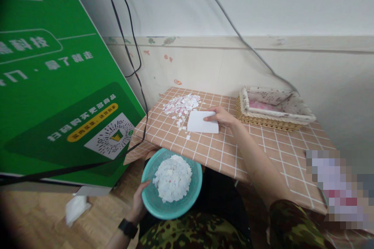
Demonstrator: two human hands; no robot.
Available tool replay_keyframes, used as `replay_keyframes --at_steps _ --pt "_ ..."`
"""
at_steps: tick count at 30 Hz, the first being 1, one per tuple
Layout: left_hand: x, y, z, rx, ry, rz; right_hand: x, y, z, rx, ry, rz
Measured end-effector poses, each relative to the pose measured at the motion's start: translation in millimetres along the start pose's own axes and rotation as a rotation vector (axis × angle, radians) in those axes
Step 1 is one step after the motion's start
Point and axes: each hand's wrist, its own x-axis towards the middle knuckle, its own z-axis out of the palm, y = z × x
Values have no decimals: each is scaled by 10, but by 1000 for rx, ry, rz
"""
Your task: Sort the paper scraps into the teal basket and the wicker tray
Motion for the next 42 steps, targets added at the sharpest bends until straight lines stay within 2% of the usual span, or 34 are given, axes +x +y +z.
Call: replay_keyframes --at_steps 6,12,17,21,26,32,42 --pt "-8 6 7 22 34 3 -24 -49 49 -12 -77 24" --pt "-68 37 57 16 56 -12 -2 2 -13 24 4 7" --pt "-153 57 162 -1 72 -13 -20 -21 47 29 -31 23" --pt "-225 74 239 3 60 -19 -48 -80 97 34 -109 50" --pt "-277 110 304 -6 32 -9 -47 -93 123 20 -67 54" --pt "-276 133 312 -4 41 -16 -46 -113 191 2 -172 42" --pt "-295 152 317 -12 -12 -21 -80 -158 122 -67 -137 23"
